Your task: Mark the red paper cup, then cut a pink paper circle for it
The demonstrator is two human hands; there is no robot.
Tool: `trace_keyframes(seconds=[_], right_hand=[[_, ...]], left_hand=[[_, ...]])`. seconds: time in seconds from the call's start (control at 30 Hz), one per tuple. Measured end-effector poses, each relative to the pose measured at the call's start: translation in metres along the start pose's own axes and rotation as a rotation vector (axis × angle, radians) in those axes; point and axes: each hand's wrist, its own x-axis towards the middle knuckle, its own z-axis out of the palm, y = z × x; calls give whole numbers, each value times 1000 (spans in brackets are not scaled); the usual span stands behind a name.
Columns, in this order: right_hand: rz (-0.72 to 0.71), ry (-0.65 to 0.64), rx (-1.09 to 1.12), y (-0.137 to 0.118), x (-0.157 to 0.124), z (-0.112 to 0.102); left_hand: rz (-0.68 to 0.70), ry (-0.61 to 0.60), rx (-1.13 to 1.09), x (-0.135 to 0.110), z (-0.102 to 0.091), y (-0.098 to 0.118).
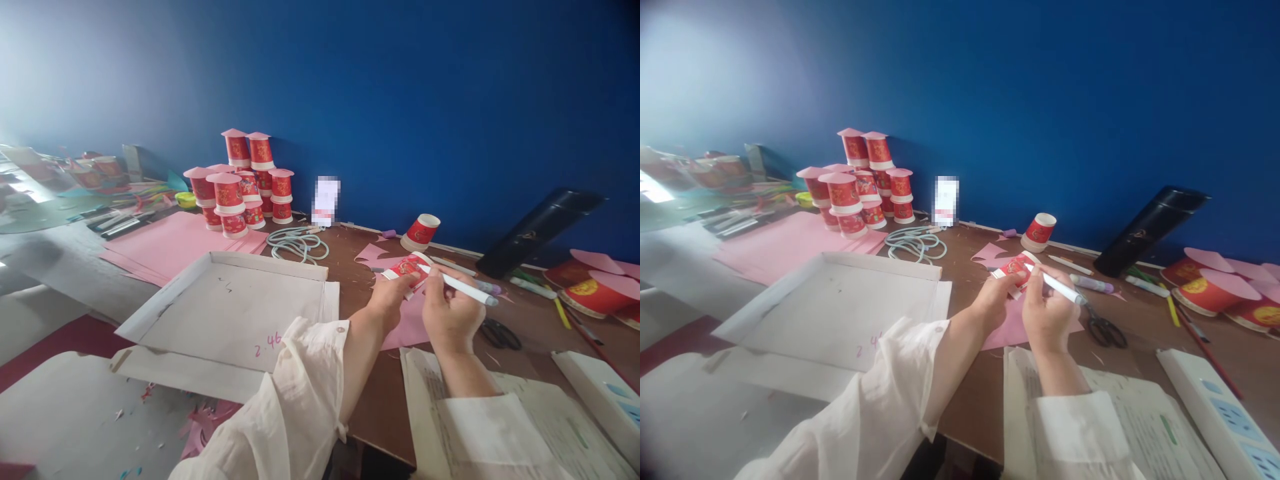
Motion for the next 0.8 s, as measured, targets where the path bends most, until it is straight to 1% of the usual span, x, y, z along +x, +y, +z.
trace_keyframes(seconds=[0.2,0.57,0.8], right_hand=[[14,1,-10,-2,1,0],[-13,22,-23,-3,1,-1],[4,6,-18,-2,1,-1]], left_hand=[[-2,8,-8,0,0,0],[4,45,-6,-3,3,3],[3,36,-47,-2,2,2]])
